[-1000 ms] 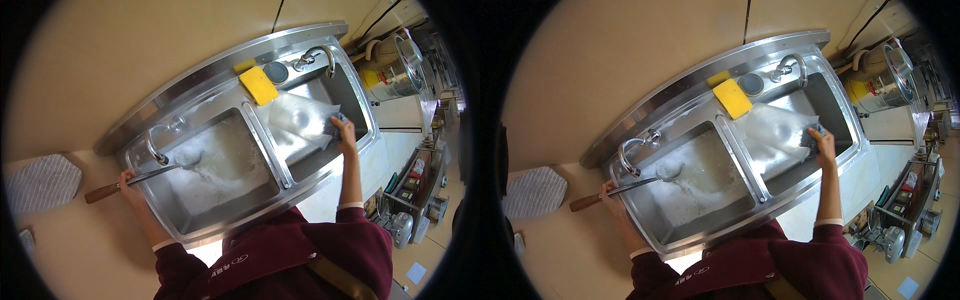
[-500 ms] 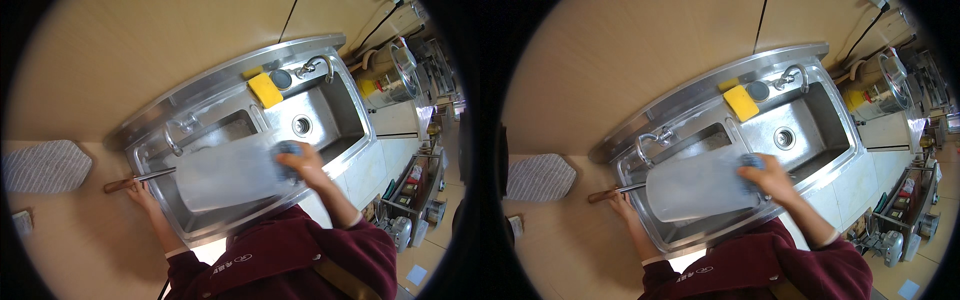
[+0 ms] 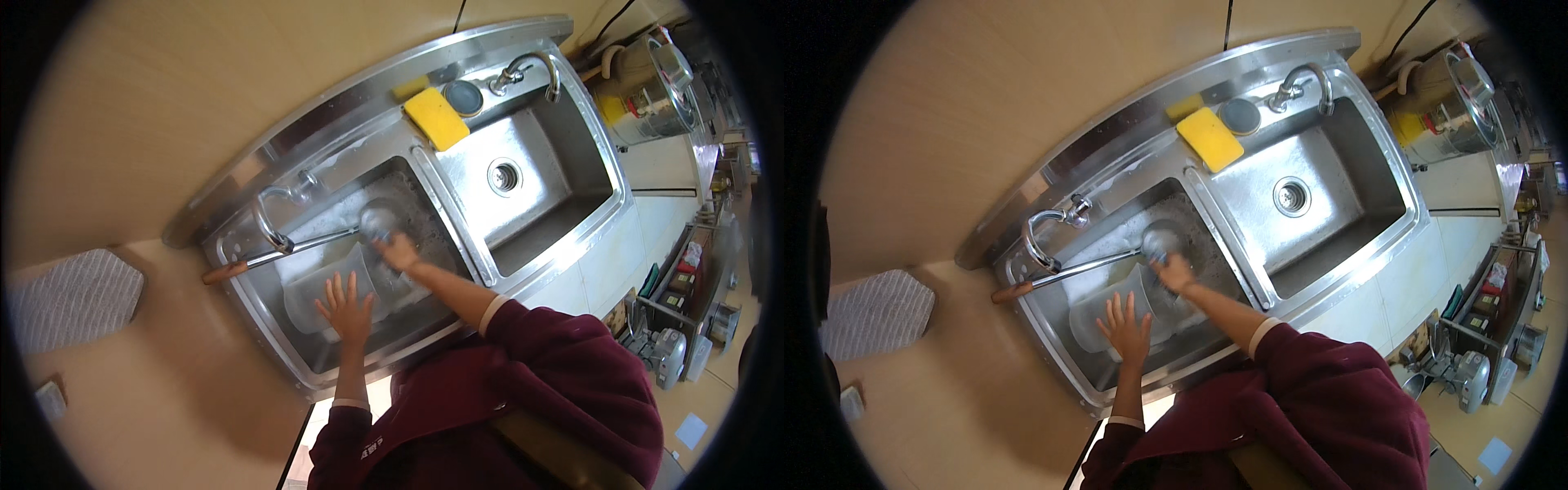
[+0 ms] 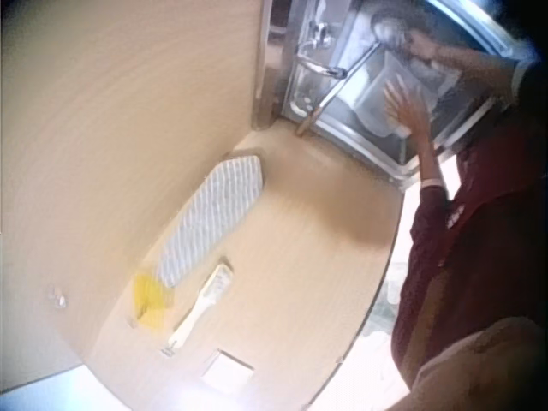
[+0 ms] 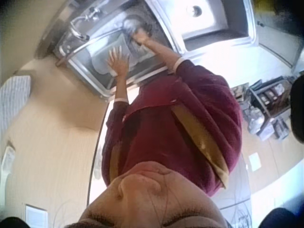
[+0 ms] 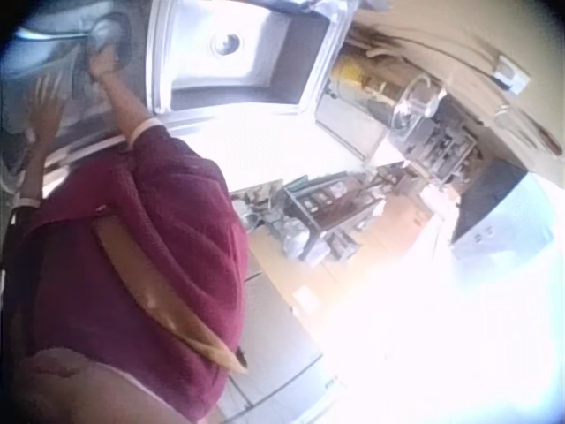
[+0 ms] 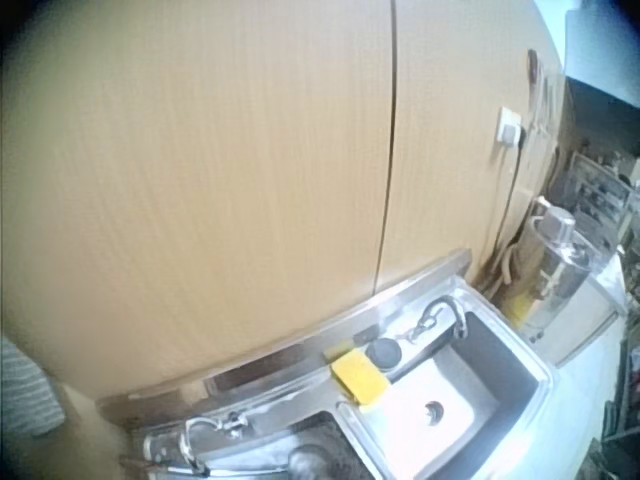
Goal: The person places a large metal pot on a stainless steel counter, then covers it with a metal lid. They walk to a double sink, turn on the tap, and wash a ladle and a plastic container using a sponge. After rinsing, they place the items on a nearby shelf.
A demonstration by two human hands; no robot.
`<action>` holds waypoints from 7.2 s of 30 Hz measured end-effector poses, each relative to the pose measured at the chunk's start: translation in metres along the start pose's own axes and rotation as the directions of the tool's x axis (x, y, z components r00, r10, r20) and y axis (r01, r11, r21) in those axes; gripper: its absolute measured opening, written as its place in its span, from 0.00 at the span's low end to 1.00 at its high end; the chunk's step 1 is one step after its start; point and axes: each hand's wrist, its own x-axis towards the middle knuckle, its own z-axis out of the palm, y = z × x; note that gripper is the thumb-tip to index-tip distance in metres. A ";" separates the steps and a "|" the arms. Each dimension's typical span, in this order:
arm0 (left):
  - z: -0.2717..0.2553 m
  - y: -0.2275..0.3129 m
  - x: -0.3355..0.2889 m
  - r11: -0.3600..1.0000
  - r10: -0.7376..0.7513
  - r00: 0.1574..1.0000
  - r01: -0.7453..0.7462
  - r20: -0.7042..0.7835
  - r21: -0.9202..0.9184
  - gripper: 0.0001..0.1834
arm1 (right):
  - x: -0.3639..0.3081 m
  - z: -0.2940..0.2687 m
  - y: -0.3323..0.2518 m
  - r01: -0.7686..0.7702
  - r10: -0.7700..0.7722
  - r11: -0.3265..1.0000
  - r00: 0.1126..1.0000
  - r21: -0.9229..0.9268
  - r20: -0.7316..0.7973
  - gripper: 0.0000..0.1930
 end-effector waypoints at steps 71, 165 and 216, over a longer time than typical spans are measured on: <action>0.016 -0.018 0.089 0.939 -0.194 0.978 0.162 -0.079 -0.305 0.14 | -0.007 0.067 0.037 -0.835 0.089 0.424 0.423 0.350 0.902 0.19; -0.051 -0.015 -0.009 -0.590 -0.431 0.786 0.126 0.443 -0.798 0.34 | -0.072 0.042 -0.077 0.760 -0.800 0.590 0.597 -0.273 -0.065 0.27; -0.051 -0.045 0.001 0.912 -0.147 0.887 -0.051 -0.438 -0.408 0.17 | -0.008 0.152 0.023 0.899 -0.683 0.407 0.417 -0.161 0.601 0.17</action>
